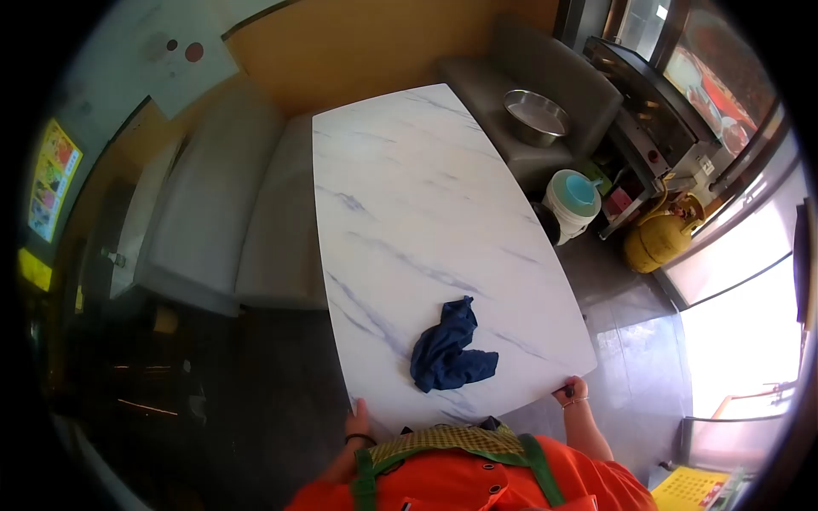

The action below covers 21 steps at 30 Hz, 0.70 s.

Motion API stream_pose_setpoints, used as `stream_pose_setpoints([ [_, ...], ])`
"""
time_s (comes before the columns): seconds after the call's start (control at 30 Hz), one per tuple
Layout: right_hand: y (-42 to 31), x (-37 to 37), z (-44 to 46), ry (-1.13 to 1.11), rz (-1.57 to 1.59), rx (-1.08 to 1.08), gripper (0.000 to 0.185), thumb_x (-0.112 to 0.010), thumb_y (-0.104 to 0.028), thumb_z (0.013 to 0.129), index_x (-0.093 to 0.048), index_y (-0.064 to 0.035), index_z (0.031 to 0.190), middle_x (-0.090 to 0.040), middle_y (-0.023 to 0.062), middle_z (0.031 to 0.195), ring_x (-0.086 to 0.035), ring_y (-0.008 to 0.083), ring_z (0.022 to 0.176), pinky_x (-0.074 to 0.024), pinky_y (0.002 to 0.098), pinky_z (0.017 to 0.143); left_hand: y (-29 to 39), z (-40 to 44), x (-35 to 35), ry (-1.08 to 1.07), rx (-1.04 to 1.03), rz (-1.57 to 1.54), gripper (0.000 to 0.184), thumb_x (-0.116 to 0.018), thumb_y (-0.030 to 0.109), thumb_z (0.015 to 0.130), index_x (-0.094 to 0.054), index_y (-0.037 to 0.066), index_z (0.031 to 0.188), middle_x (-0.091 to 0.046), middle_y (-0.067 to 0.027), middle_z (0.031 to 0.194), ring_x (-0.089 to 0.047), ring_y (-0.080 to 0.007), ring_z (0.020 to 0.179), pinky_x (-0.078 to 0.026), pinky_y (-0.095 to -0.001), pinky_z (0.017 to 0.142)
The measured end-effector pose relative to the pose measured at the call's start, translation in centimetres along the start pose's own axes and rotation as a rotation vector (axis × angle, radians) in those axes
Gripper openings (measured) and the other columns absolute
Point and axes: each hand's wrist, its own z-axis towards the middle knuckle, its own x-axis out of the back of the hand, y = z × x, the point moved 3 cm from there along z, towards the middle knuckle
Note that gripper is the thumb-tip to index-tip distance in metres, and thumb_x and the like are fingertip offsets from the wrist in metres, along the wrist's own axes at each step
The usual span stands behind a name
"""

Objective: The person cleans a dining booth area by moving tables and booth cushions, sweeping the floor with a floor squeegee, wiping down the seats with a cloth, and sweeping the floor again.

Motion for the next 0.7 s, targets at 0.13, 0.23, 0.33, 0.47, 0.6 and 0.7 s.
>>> stream_pose_setpoints([
  [0.13, -2.0, 0.4, 2.1, -0.071, -0.008, -0.066, 0.028, -0.036, 0.001, 0.055, -0.040, 0.0030, 0.083, -0.046, 0.0142, 0.088, -0.046, 0.0310, 0.084, -0.0369, 0.0490, 0.080, 0.8, -0.9, -0.2, 0.122, -0.021, 0.098, 0.075, -0.042, 0.061, 0.070, -0.053, -0.009, 0.093, -0.055, -0.0247, 0.091, -0.052, -0.0342, 0.088, -0.041, -0.0371, 0.074],
  [0.23, -2.7, -1.8, 0.2, -0.064, -0.039, -0.112, 0.030, -0.037, 0.001, 0.054, -0.040, 0.0053, 0.084, -0.047, 0.0145, 0.088, -0.046, 0.0317, 0.085, -0.0369, 0.0489, 0.080, 2.6, -3.0, 0.2, 0.159, 0.010, 0.204, 0.077, -0.041, 0.063, 0.069, -0.054, -0.010, 0.090, -0.054, -0.0260, 0.089, -0.052, -0.0358, 0.087, -0.041, -0.0383, 0.073],
  [0.33, -2.8, -1.6, 2.9, -0.026, -0.065, -0.117, 0.035, -0.037, 0.000, 0.056, -0.040, 0.0042, 0.090, -0.047, 0.0163, 0.091, -0.046, 0.0337, 0.086, -0.0353, 0.0523, 0.081, 3.1, -1.4, -0.2, 0.264, -0.037, 0.167, 0.079, -0.040, 0.064, 0.068, -0.054, -0.011, 0.088, -0.054, -0.0276, 0.088, -0.052, -0.0374, 0.086, -0.040, -0.0393, 0.072],
  [0.47, -3.4, -5.1, 2.7, -0.022, -0.077, -0.102, 0.036, -0.036, 0.001, 0.056, -0.040, 0.0040, 0.091, -0.047, 0.0155, 0.089, -0.047, 0.0336, 0.084, -0.0375, 0.0506, 0.080, 5.3, 1.0, -0.6, 0.262, 0.043, 0.285, 0.082, -0.039, 0.067, 0.066, -0.055, -0.011, 0.086, -0.054, -0.0288, 0.086, -0.051, -0.0386, 0.086, -0.040, -0.0399, 0.073],
  [0.6, -2.8, -11.0, 4.4, -0.011, -0.069, -0.066, 0.034, -0.036, 0.001, 0.056, -0.041, 0.0028, 0.089, -0.047, 0.0143, 0.087, -0.048, 0.0323, 0.081, -0.0396, 0.0489, 0.077, 10.2, 5.5, -1.1, 0.272, -0.006, 0.260, 0.082, -0.038, 0.067, 0.066, -0.055, -0.011, 0.082, -0.054, -0.0292, 0.084, -0.051, -0.0393, 0.086, -0.040, -0.0391, 0.073],
  [0.7, -1.8, -14.3, 6.9, 0.017, -0.038, -0.055, 0.032, -0.035, 0.002, 0.053, -0.042, 0.0013, 0.084, -0.048, 0.0123, 0.084, -0.048, 0.0310, 0.081, -0.0396, 0.0478, 0.077, 12.3, 12.0, -0.5, 0.146, 0.031, 0.171, 0.080, -0.039, 0.065, 0.067, -0.055, -0.012, 0.082, -0.054, -0.0286, 0.083, -0.052, -0.0377, 0.084, -0.040, -0.0384, 0.072],
])
